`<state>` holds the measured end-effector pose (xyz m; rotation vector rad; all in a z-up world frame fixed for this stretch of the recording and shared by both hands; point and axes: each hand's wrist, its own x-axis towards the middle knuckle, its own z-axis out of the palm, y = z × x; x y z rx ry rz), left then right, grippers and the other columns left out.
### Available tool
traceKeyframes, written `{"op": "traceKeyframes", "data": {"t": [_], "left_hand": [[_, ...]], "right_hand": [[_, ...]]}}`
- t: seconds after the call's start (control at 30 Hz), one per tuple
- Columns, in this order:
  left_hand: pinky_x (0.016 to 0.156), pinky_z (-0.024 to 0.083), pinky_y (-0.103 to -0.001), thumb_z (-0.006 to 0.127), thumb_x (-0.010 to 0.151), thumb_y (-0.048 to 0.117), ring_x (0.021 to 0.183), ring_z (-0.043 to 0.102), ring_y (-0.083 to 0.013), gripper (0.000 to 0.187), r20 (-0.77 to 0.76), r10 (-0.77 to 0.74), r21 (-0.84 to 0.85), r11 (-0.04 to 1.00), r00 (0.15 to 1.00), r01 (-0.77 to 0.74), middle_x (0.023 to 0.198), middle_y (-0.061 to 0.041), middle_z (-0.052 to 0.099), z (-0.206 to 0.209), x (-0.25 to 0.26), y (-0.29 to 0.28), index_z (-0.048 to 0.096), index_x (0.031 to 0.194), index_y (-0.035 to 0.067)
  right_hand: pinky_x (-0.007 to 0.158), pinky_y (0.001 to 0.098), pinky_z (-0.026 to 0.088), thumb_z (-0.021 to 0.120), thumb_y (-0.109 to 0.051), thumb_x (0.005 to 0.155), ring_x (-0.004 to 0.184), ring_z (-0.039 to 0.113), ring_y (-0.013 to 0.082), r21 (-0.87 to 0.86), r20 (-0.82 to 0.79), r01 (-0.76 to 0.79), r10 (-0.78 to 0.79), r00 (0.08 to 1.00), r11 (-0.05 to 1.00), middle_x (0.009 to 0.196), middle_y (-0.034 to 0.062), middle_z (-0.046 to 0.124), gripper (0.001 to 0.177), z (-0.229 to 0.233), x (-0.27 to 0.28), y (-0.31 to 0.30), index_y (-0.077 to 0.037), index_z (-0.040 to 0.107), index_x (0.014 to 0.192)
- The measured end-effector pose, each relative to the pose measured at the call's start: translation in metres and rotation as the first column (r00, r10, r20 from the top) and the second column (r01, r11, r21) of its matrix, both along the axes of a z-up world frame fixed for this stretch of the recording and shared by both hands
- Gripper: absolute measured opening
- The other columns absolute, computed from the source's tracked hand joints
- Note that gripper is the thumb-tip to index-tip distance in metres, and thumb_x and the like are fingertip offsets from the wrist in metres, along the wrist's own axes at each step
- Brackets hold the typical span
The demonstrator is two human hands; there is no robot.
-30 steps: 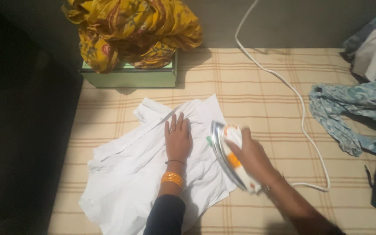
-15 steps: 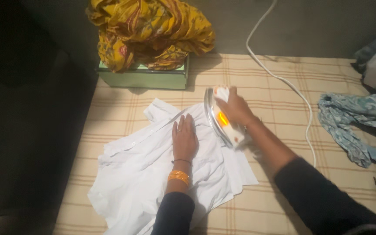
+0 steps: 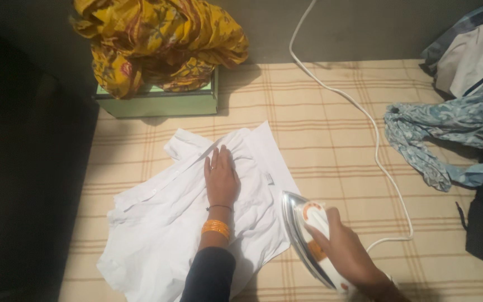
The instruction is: The person irons a white shirt on a plaid-covered table. They repeatedly smooth the fabric, use an electric iron to press the shirt, and adjust the garment's position to reach different areas. The shirt is handled one at a time, and the iron is set aside between passes.
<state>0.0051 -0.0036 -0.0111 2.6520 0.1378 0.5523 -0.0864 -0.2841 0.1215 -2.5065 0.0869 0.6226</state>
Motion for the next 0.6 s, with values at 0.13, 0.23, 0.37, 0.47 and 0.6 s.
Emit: {"op": "traceKeyframes", "data": {"t": [0.13, 0.23, 0.37, 0.47, 0.6], "left_hand": [[0.123, 0.022, -0.050, 0.053, 0.090, 0.005, 0.149, 0.038, -0.0314, 0.049, -0.007, 0.005, -0.030, 1.000, 1.000, -0.005, 0.153, -0.012, 0.050, 0.001, -0.001, -0.001, 0.051, 0.139, 0.003], [0.122, 0.021, -0.050, 0.055, 0.085, 0.005, 0.147, 0.037, -0.0330, 0.055, -0.033, -0.005, -0.001, 1.000, 0.999, 0.005, 0.153, -0.014, 0.048, 0.005, -0.001, -0.001, 0.050, 0.139, 0.002], [0.122, 0.021, -0.050, 0.055, 0.085, 0.005, 0.146, 0.037, -0.0326, 0.055, -0.053, -0.001, -0.017, 1.000, 0.999, 0.001, 0.154, -0.013, 0.048, 0.006, 0.000, -0.001, 0.050, 0.140, 0.001], [0.123, 0.022, -0.050, 0.055, 0.087, 0.005, 0.146, 0.038, -0.0318, 0.053, -0.030, 0.001, -0.016, 1.000, 1.000, -0.002, 0.154, -0.013, 0.048, 0.004, -0.001, -0.001, 0.050, 0.140, 0.001], [0.122, 0.023, -0.050, 0.051, 0.090, 0.005, 0.146, 0.039, -0.0313, 0.051, -0.005, 0.000, 0.030, 1.000, 1.000, 0.000, 0.153, -0.013, 0.049, -0.001, -0.001, 0.001, 0.050, 0.141, 0.000]], "right_hand": [[0.074, 0.0489, 0.058, 0.059, -0.041, 0.095, 0.090, 0.075, 0.0442, 0.065, 0.009, -0.001, 0.000, 1.000, 0.998, 0.096, 0.0298, 0.071, 0.045, 0.001, 0.044, 0.025, -0.005, 0.043, 0.117], [0.076, 0.0505, 0.056, 0.060, -0.042, 0.095, 0.092, 0.071, 0.0473, 0.081, 0.177, -0.066, 0.051, 0.983, 0.995, 0.098, 0.0320, 0.070, 0.053, -0.006, 0.093, 0.051, -0.004, 0.041, 0.126], [0.082, 0.0528, 0.054, 0.065, -0.046, 0.094, 0.098, 0.068, 0.0496, 0.088, 0.301, -0.117, 0.086, 0.950, 0.989, 0.103, 0.0338, 0.069, 0.059, -0.026, 0.182, 0.087, -0.002, 0.043, 0.127], [0.086, 0.0530, 0.053, 0.064, -0.047, 0.095, 0.102, 0.067, 0.0506, 0.095, 0.323, -0.140, 0.102, 0.941, 0.986, 0.107, 0.0349, 0.068, 0.060, -0.041, 0.241, 0.117, -0.001, 0.044, 0.127], [0.088, 0.0533, 0.052, 0.066, -0.047, 0.094, 0.103, 0.066, 0.0516, 0.101, 0.390, -0.190, 0.137, 0.911, 0.977, 0.108, 0.0361, 0.067, 0.065, -0.052, 0.271, 0.127, 0.001, 0.042, 0.130]]}}
